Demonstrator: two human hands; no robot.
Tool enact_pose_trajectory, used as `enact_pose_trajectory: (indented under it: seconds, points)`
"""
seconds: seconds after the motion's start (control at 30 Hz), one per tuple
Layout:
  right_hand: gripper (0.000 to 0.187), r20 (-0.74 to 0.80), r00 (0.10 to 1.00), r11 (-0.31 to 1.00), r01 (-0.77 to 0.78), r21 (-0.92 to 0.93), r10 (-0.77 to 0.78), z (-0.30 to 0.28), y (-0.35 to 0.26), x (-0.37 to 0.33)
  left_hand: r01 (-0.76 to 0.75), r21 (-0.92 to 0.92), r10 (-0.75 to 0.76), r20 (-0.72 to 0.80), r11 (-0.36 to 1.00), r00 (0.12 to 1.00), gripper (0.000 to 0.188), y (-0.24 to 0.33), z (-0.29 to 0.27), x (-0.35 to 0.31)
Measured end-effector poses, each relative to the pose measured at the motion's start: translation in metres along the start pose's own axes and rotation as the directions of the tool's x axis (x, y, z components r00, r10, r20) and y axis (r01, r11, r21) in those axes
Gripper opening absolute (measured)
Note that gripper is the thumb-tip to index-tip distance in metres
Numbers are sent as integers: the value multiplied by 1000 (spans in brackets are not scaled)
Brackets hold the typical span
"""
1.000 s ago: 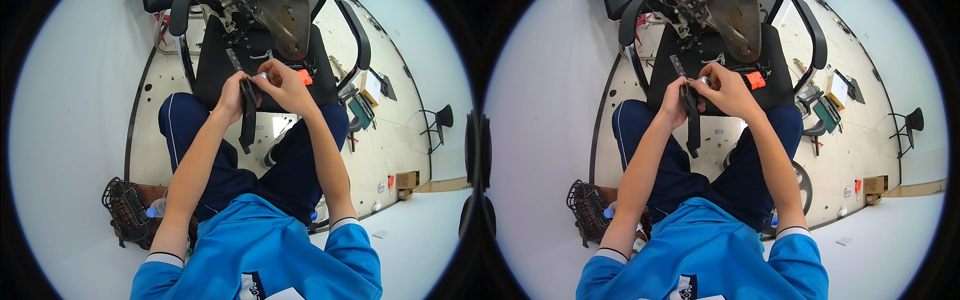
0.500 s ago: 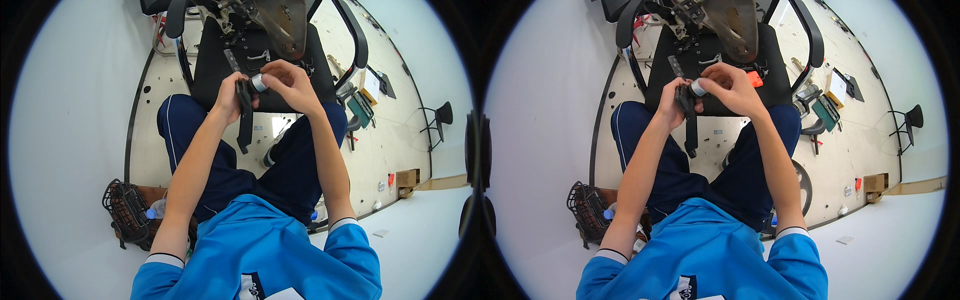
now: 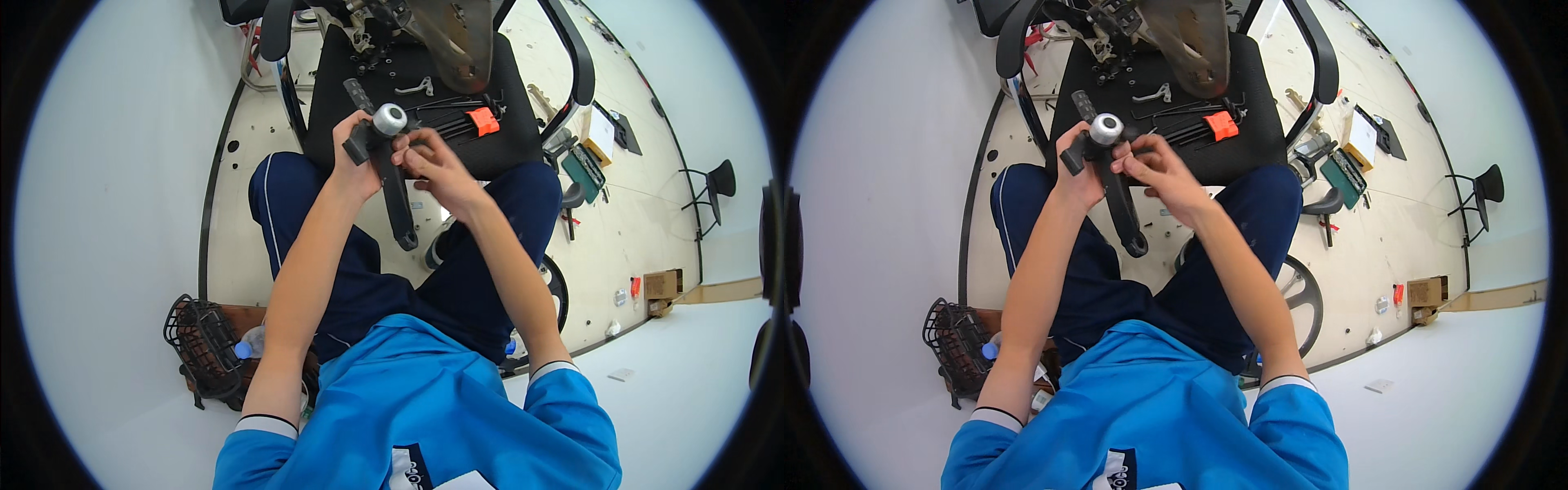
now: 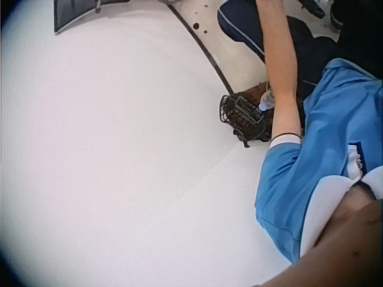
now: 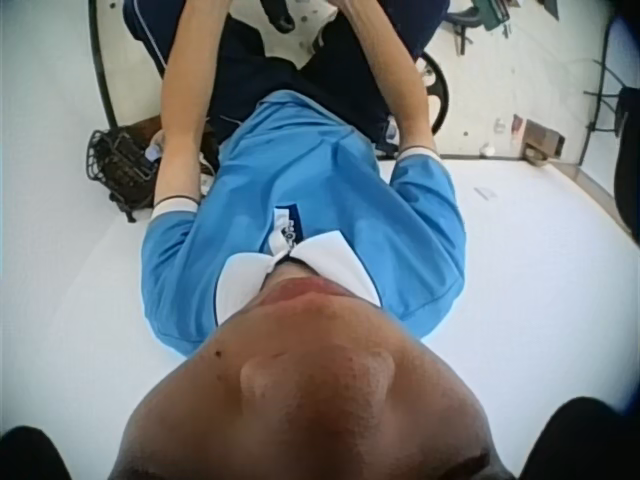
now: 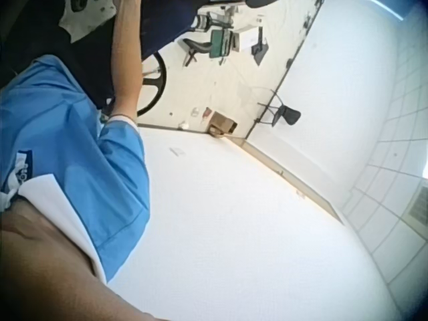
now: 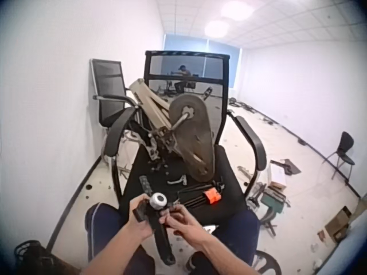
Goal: The person assembles scooter parts on the floor, attaching a brake disc to a wheel hub and then assembling a handlebar grip with a throttle cable. They use their hands to align and secure components.
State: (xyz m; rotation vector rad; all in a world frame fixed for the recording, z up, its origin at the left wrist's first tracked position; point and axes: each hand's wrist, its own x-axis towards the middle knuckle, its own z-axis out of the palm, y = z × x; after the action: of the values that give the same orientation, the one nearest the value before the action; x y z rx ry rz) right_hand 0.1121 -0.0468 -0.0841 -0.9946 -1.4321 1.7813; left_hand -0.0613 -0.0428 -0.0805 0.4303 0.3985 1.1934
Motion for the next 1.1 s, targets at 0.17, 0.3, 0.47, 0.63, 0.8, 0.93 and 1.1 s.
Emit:
enact_pose_trajectory:
  seconds: [0.17,0.3,0.47,0.63,0.8,0.93,1.1]
  points:
    - [37,154,985,925,-127,359,76,12,18,-4,55,29,-55,-10,998,998,37,0,0,-2]
    - [38,135,989,936,-104,336,62,10,19,-1,48,31,-48,0,998,999,43,-1,-4,2]
    - [34,18,1000,952,-17,304,12,10,14,-3,78,-42,-77,17,996,997,38,-1,4,-1]
    - [40,-223,854,878,427,-216,-470,-14,-16,-4,91,9,-91,-17,996,996,36,-4,4,2]
    - [45,-30,785,649,490,-582,-619,-22,-53,-10,132,-11,-132,-22,991,991,33,-6,11,0]
    - [51,27,827,757,526,-387,-561,-28,-46,-7,153,-4,-153,-37,988,987,34,-13,24,2]
    - [36,-137,852,850,519,90,-505,-41,-20,-1,171,8,-172,35,985,985,34,-13,26,4]
